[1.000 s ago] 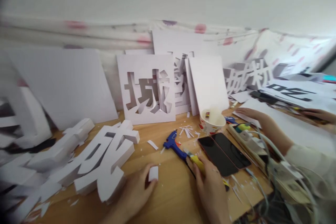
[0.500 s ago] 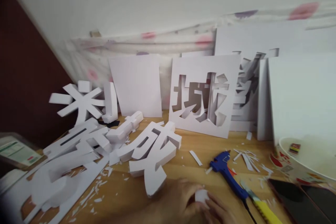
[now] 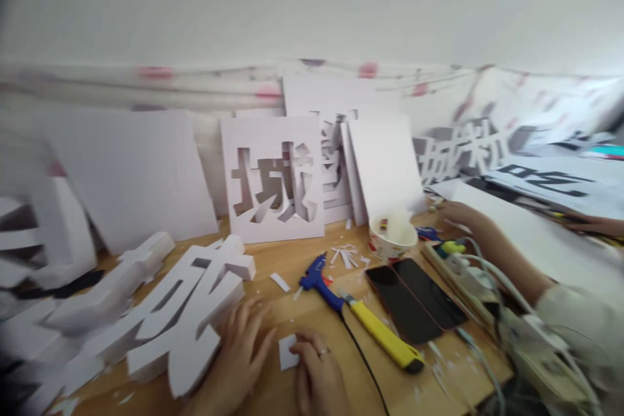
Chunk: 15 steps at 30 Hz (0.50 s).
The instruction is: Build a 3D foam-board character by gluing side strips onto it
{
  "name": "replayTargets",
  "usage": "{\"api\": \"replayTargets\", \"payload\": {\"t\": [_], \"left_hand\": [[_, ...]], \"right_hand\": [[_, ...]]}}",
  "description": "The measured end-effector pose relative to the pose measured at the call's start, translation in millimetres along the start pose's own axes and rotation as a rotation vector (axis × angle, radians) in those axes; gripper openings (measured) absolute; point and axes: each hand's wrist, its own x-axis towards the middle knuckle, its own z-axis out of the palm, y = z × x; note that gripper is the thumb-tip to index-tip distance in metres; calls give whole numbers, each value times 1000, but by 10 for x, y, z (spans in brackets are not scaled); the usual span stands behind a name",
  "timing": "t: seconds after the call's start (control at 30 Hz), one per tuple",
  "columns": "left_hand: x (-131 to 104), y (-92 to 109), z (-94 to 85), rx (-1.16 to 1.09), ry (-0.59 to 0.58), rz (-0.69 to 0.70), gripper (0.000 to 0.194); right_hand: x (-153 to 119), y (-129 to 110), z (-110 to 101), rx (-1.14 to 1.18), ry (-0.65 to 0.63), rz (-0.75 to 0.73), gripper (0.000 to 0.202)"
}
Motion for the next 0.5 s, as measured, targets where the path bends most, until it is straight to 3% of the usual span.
{"api": "replayTargets", "payload": {"t": [0.13, 0.3, 0.4, 0.47, 0.5], "left_hand": [[46, 18, -113, 108, 105, 85, 26], [68, 165, -530, -55, -113, 282, 27], [97, 66, -734, 15, 73, 396, 18], [125, -99, -842, 101, 208, 397, 21], [137, -193, -892, 136, 218, 388, 25]], "right_hand": [[-95, 22, 96, 54, 123, 136, 26], [-187, 54, 179, 275, 141, 302, 29], [-195, 2, 157, 262, 74, 392, 40], [-198, -47, 130, 209, 33, 422, 47], [-201, -70, 116, 192, 13, 431, 50]]}}
